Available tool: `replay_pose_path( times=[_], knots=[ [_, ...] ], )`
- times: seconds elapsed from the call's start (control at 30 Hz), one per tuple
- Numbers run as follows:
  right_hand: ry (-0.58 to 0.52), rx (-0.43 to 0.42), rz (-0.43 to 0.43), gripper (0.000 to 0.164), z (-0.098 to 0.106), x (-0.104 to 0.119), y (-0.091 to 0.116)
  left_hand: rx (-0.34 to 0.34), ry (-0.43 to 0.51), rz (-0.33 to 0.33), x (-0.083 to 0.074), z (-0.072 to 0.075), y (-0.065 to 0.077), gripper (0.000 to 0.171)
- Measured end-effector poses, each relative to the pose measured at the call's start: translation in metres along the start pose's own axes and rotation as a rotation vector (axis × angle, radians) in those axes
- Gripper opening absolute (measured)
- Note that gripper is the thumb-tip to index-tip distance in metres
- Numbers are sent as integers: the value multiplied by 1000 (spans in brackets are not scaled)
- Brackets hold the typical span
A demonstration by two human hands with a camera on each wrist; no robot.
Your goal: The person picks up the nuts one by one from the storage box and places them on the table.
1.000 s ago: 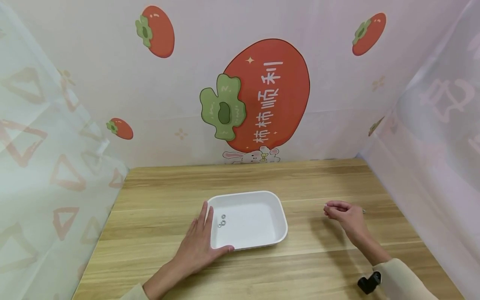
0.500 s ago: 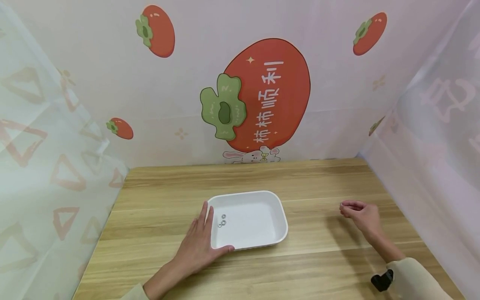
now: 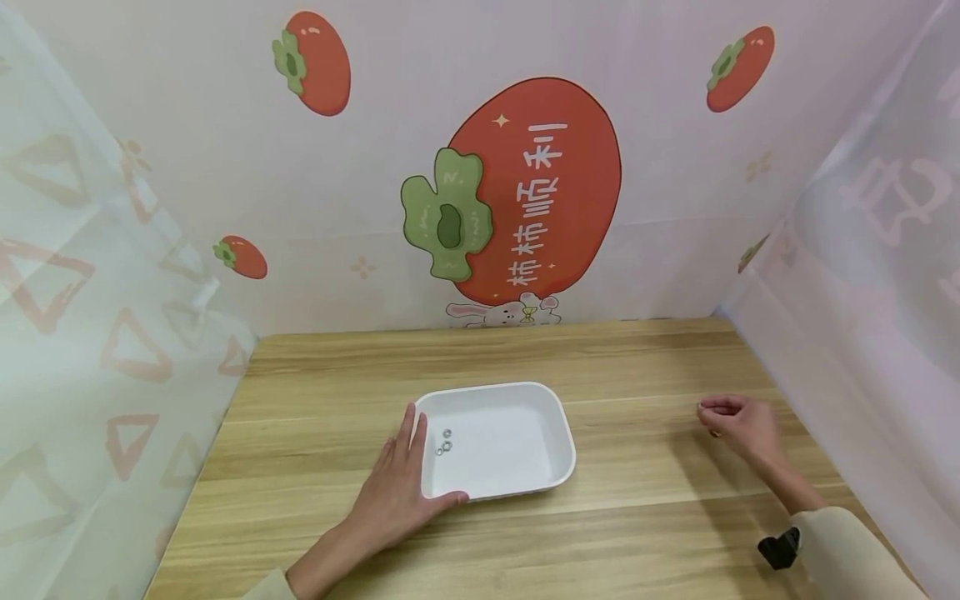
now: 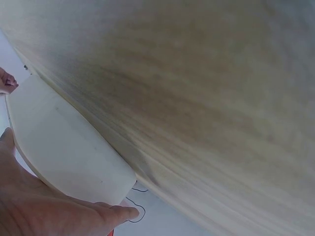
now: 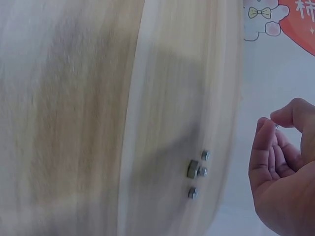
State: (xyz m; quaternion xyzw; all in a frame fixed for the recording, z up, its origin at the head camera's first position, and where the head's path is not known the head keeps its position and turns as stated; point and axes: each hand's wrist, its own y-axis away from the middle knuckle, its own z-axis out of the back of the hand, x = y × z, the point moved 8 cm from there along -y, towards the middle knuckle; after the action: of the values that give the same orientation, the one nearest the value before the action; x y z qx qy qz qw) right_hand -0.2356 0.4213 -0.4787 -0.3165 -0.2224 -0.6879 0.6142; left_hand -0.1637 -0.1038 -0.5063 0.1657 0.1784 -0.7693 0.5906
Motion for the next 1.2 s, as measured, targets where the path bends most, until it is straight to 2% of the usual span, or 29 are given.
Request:
replay_pose_path(
  times=[0.13, 0.33, 0.43, 0.8, 1.2],
  knots=[
    [126, -10, 84, 19, 6, 4, -2, 0, 1, -1, 0, 0, 0, 133],
    [253, -12, 196, 12, 8, 9, -4, -4, 4, 0, 0, 0, 0, 133],
    [302, 13, 233, 10, 5, 9, -6, -3, 1, 0, 0, 0, 0, 132],
    [378, 136, 253, 9, -10, 10, -11, -4, -2, -1, 0, 1, 0, 132],
    [424, 152, 264, 7, -14, 6, -17, -10, -5, -4, 0, 0, 0, 131]
  ],
)
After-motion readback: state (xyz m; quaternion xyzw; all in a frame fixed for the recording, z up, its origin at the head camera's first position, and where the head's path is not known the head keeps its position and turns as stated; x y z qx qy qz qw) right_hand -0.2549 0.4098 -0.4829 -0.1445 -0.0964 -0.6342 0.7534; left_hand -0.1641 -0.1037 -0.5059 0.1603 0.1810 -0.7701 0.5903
